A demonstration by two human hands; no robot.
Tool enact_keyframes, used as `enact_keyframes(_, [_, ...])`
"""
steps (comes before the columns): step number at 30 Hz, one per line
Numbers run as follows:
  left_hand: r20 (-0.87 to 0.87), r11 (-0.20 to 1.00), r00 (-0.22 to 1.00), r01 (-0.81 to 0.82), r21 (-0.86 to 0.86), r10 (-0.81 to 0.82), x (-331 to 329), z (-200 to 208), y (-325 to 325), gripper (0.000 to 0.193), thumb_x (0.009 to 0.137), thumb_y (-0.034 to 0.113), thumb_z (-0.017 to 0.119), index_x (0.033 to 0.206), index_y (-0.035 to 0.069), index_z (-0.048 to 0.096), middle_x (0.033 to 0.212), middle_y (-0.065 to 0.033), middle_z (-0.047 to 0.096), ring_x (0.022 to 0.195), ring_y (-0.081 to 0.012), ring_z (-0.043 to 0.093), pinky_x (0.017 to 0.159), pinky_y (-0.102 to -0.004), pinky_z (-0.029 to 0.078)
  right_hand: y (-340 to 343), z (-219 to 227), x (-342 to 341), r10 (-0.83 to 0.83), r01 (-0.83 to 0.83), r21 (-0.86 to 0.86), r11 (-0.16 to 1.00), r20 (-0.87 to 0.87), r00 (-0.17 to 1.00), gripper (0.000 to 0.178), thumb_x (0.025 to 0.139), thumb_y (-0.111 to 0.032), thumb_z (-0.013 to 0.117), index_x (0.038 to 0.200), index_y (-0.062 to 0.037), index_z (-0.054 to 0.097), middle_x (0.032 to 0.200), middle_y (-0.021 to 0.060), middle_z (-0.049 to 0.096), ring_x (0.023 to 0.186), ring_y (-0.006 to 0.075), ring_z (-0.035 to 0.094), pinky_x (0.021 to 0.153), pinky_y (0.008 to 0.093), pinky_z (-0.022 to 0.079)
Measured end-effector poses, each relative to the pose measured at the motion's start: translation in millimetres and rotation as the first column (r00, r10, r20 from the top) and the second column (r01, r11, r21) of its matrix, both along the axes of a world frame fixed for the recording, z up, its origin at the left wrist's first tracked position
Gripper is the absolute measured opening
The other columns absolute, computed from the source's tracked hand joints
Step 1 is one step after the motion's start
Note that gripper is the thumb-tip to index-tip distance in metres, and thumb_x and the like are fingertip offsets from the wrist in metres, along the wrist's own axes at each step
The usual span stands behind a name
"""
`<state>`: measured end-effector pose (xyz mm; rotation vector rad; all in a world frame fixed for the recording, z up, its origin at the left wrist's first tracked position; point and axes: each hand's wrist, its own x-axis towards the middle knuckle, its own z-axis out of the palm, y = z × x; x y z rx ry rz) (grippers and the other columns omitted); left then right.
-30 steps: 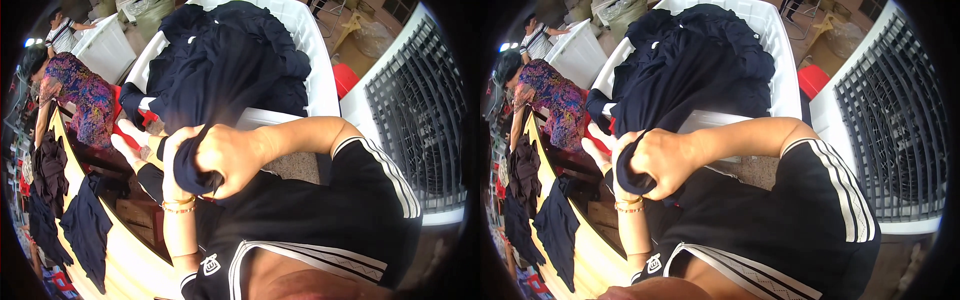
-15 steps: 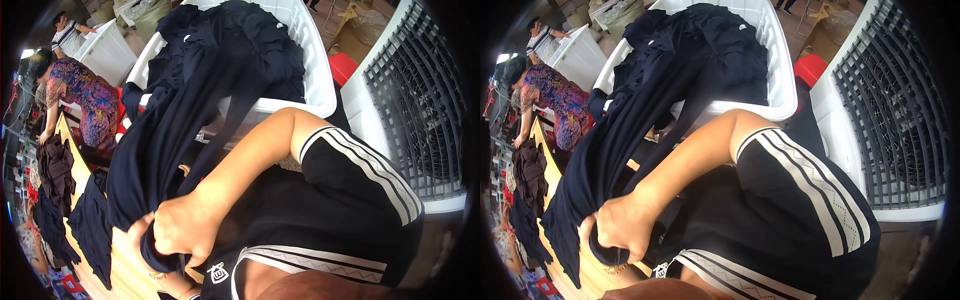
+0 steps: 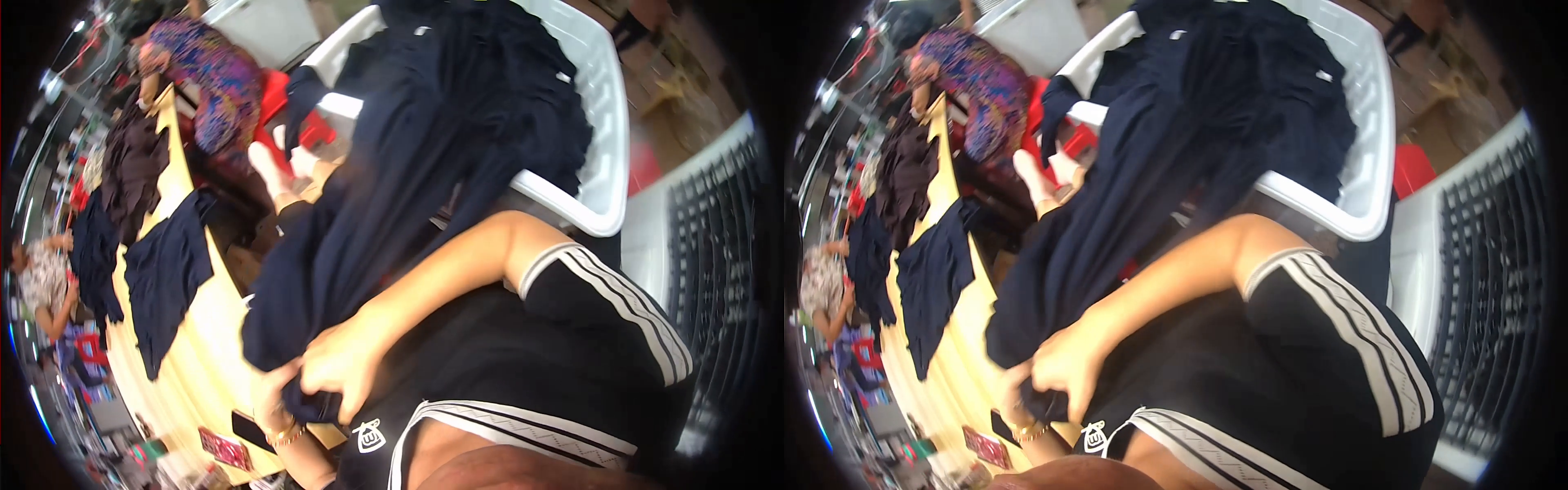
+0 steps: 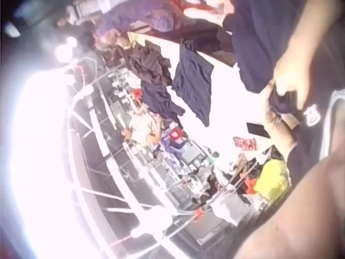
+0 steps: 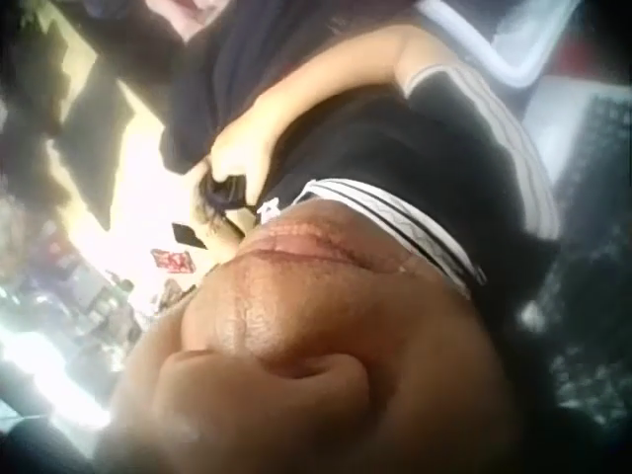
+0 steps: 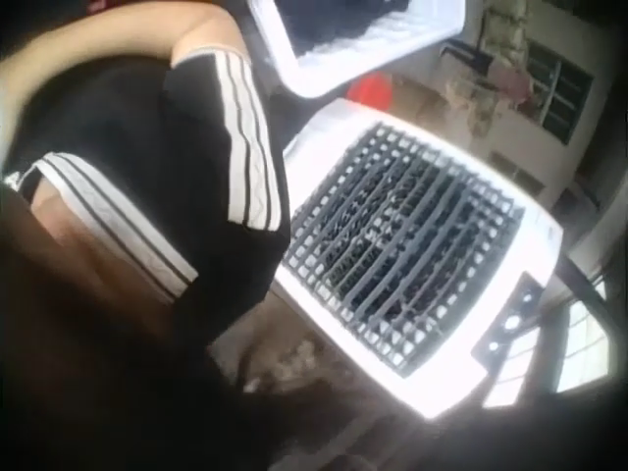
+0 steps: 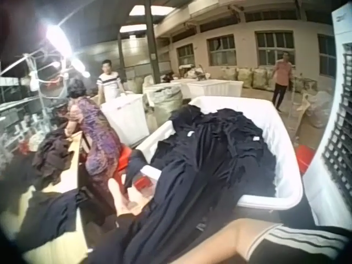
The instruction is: The person takes garments from a bin, trims loose threads from the fabric using thread snips, and sets the finished garments onto a table.
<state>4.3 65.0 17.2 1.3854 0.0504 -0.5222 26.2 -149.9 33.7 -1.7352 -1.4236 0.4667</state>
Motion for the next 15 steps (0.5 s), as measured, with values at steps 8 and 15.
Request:
enact_keyframes(8, [-0.016, 0.931, 0.951, 0.307, 0.196, -0.31, 68.1, -22.0, -50.8, 0.049, 0.076, -0.008, 0.071, 0.123, -0.007, 0.059, 0.118, -0.0075, 0.067, 0.106, -0.0146, 0.061, 0.096, -0.0279, 0.046, -106.7, -2.8, 41.3, -0.187, 0.093, -0.458, 0.884, -0.163, 0.969, 0.051, 0.087, -0.052, 0.067, 0.101, -0.0024, 0.073, 0.085, 0.013, 0.073, 0.079, 0.0271, 0.071, 0.07, 0.0373, 0.054])
enact_keyframes(15, [0.305, 0.99, 0.944, -0.139, 0.017, 0.127, 84.4, -21.8, -94.9, 0.041, 0.076, -0.005, 0.076, 0.116, -0.008, 0.064, 0.11, -0.012, 0.07, 0.097, -0.0204, 0.066, 0.093, -0.0325, 0.05, -263.2, 56.8, 66.8, -0.826, 0.846, -0.066, 0.53, -0.266, 0.497, 0.022, 0.092, -0.022, 0.065, 0.104, -0.0042, 0.07, 0.081, 0.0046, 0.071, 0.049, 0.0058, 0.051, 0.045, 0.0217, 0.04])
